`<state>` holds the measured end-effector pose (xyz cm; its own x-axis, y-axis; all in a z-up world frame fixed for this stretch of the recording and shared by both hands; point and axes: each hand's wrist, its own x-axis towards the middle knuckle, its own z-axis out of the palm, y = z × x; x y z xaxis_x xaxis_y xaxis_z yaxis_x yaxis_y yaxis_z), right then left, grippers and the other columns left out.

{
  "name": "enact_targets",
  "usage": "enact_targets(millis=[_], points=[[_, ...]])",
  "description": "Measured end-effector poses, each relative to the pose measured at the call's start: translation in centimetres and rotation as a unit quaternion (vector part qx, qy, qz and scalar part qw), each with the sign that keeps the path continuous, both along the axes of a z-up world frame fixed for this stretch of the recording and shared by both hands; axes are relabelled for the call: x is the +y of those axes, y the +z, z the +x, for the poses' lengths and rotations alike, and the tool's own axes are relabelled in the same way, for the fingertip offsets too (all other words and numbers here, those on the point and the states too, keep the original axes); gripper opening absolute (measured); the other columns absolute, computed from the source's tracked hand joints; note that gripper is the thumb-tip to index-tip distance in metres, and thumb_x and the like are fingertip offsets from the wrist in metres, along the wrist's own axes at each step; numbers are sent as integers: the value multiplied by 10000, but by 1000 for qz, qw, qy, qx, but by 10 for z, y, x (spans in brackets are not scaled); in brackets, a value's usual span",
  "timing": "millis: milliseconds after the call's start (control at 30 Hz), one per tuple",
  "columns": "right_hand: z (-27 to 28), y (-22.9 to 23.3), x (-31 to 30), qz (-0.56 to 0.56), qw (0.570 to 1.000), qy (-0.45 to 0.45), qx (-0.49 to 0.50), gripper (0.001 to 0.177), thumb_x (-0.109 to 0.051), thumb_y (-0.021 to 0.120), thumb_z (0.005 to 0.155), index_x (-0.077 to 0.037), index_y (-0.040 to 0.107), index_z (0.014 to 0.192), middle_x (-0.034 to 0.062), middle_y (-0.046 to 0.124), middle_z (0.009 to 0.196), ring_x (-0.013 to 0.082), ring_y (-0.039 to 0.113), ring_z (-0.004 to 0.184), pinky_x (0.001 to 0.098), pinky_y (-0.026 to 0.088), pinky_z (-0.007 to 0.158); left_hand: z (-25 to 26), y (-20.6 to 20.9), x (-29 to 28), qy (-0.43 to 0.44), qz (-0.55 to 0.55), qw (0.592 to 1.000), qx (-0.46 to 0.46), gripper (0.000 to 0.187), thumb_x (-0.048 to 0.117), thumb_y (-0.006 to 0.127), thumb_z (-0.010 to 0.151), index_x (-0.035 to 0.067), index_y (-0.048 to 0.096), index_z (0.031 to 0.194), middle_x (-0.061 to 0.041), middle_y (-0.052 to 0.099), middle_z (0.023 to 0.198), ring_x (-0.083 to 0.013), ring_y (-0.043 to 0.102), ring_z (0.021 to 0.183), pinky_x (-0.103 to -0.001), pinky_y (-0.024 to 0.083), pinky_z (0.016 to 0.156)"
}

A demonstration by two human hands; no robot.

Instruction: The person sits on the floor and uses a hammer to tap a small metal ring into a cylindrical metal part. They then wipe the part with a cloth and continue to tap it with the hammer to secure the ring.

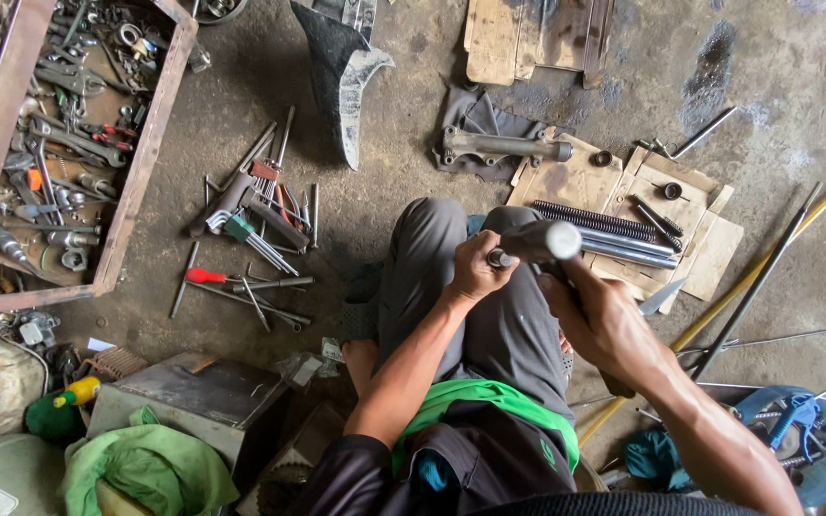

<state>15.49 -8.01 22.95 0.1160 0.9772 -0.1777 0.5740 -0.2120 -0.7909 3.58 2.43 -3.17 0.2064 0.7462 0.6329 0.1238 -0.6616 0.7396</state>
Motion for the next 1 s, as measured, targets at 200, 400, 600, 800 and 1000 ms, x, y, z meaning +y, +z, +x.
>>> enact_targets(millis=[200,400,600,800,1000], points=[[-15,-2,0,67,996,-22,-57,227,-171,690,948,-4,585,838,250,608,546,480,658,552,506,476,436,0,-7,-2,19,-4,999,29,246,240,727,801,128,528,710,-65,474,583,-302,588,537,-344,511,533],[-1,-5,9,-83,995,-32,40,161,-225,608,1007,-85,606,928,96,632,569,263,619,540,451,513,579,-2,26,4,7,0,1000,27,215,204,718,834,90,553,756,-115,506,586,-360,606,548,-388,510,518],[13,15,-40,-18,982,-145,124,263,-199,550,1070,-82,637,851,58,590,468,152,574,385,294,473,418,-23,105,29,-36,-345,912,-220,525,370,434,1053,142,596,609,-46,683,629,-167,705,763,-303,550,825],[27,22,-75,-23,970,-189,151,306,-276,529,1088,-59,505,873,76,586,628,132,505,448,261,404,416,-60,123,59,-108,-275,938,-182,369,360,482,1055,109,540,790,-156,728,786,-311,732,909,-487,564,972],[27,15,-81,8,963,-199,184,296,-237,495,1103,-79,442,858,67,501,582,115,420,405,248,345,378,-42,84,41,-255,-260,929,-64,356,431,582,1031,118,696,904,-57,760,921,-253,739,1019,-423,580,978]])
